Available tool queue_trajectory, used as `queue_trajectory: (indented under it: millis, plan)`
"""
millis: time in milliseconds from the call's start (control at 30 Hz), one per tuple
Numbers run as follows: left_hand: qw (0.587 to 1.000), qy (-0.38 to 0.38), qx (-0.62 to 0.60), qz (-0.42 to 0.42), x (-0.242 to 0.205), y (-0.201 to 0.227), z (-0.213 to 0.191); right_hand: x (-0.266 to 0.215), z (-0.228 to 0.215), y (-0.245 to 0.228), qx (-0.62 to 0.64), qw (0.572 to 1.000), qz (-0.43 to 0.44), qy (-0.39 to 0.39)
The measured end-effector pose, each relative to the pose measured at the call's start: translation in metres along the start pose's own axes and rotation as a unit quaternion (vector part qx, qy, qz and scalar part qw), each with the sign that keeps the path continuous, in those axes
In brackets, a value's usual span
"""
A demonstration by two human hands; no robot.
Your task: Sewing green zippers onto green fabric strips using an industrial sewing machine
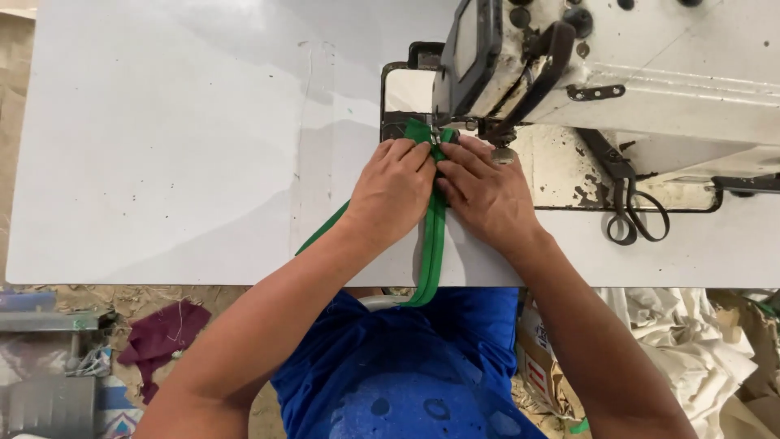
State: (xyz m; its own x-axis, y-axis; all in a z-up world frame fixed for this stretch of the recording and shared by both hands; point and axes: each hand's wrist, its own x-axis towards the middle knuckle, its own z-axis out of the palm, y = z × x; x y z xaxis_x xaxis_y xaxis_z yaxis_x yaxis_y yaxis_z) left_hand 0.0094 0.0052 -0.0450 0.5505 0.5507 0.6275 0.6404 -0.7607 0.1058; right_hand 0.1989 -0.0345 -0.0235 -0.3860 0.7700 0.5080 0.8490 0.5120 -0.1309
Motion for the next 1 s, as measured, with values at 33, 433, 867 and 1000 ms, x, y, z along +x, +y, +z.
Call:
queue_trajectory:
  millis: [33,433,867,1000]
  plan:
    - [1.0,-0.007,0.009,0.0,0.001,0.0,0.001,0.003,-0.001,0.001,-0.017,1.0,-0.018,0.01]
    - [0.998,-0.053,0.0,-0.027,-0.003,0.003,0.001,0.003,-0.008,-0.003,-0.029,0.999,-0.022,0.019]
    - [0.999,-0.025,-0.005,-0.023,-0.007,-0.002,0.014,0.005,-0.007,-0.011,-0.055,0.998,-0.022,0.038]
    - [1.0,-0.005,-0.006,-0.01,-0.001,0.004,0.005,-0.001,-0.005,-0.007,-0.038,0.998,-0.017,0.037]
